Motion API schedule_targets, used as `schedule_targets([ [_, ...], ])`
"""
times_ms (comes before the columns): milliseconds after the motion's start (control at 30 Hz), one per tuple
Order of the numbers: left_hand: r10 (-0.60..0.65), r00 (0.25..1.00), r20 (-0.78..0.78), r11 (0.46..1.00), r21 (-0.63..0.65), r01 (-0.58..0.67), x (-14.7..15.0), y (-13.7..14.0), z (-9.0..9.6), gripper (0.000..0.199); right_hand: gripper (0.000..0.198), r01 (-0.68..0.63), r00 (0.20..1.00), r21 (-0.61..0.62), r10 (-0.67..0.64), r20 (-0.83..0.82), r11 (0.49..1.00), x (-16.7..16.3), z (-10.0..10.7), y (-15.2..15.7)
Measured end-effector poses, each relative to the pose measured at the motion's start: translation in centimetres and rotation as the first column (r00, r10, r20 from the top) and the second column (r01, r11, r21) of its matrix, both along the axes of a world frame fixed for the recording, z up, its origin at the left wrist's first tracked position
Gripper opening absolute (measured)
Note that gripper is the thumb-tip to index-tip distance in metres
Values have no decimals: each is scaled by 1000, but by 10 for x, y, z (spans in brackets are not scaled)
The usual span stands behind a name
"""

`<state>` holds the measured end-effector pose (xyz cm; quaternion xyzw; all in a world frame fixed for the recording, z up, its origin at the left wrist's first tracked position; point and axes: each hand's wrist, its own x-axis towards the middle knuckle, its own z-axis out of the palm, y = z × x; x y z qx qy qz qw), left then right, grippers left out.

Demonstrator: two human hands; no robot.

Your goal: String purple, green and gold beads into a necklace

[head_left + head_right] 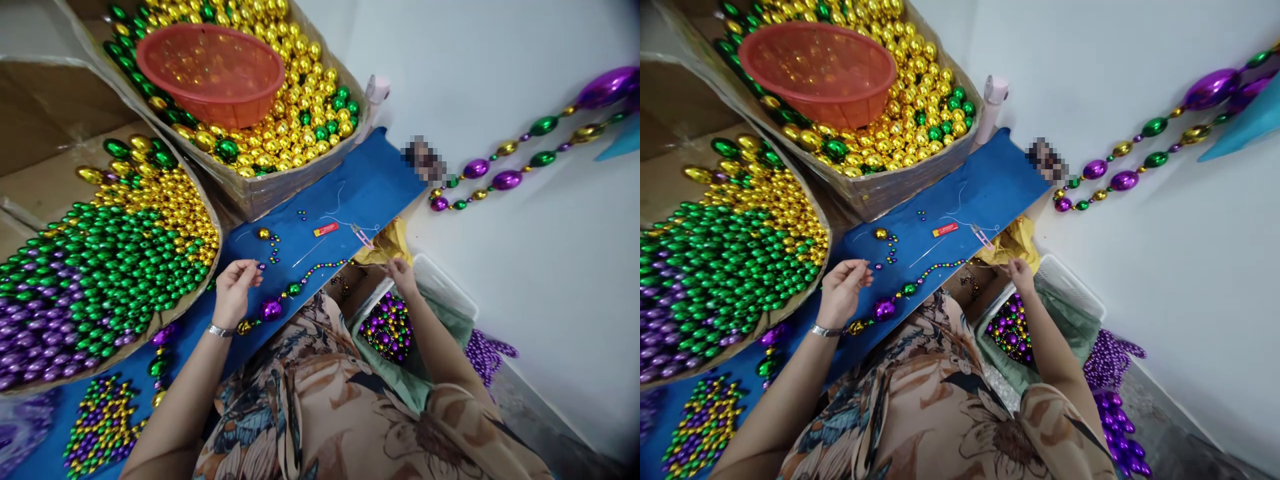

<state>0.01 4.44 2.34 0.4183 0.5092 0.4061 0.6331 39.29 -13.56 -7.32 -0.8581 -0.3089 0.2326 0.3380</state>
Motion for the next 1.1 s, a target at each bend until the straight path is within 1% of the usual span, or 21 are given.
schedule_targets([
  [100, 7, 1000, 4, 1000, 5, -7, 1, 0, 2, 40, 64, 67, 982, 163, -36, -185, 984, -14, 3, 29],
  [200, 8, 1000, 12, 1000, 15, -8, 1, -2, 4, 38, 63, 103, 948, 284, -8, -317, 953, -25, 14, 51],
  [300, 8, 1000, 16, 1000, 21, -8, -2, -2, 4, 37, 60, 135, 922, 362, 17, -388, 923, -31, 32, 55],
  [400, 5, 1000, 14, 1000, 18, -6, -4, -2, 3, 37, 55, 162, 889, 438, 62, -454, 884, -33, 59, 51],
  [467, 3, 1000, 17, 1000, 22, -3, -3, -1, 2, 37, 50, 154, 872, 498, 119, -474, 853, -34, 79, 54],
  [533, -1, 1000, 22, 1000, 26, 1, -2, 0, 2, 37, 46, 113, 875, 548, 178, -450, 829, -35, 100, 65],
  [633, -12, 999, 30, 1000, 18, 11, 0, 1, 2, 38, 45, 47, 890, 607, 243, -386, 793, -32, 127, 93],
  [700, -7, 999, 32, 1000, 11, 7, 0, 1, 3, 39, 46, 21, 896, 639, 269, -354, 769, -29, 138, 114],
  [767, 8, 999, 33, 1000, 7, -8, -1, 1, 4, 40, 45, 6, 901, 657, 282, -331, 754, -25, 143, 132],
  [867, 18, 999, 33, 1000, 5, -19, -3, 1, 4, 40, 44, 17, 911, 660, 261, -320, 751, -18, 136, 151],
  [933, 17, 999, 31, 1000, 5, -17, -3, 1, 3, 40, 45, 57, 921, 635, 206, -332, 770, -14, 126, 159],
  [1000, 16, 999, 27, 1000, 3, -16, -3, 1, 2, 39, 44, 108, 927, 578, 128, -353, 809, -8, 116, 164],
  [1067, 14, 1000, 23, 1000, 0, -14, -3, 1, 1, 40, 41, 142, 931, 521, 64, -358, 841, 0, 111, 166],
  [1100, 11, 1000, 23, 1000, -3, -11, -3, 1, 1, 40, 39, 156, 934, 508, 40, -354, 847, 6, 110, 167],
])
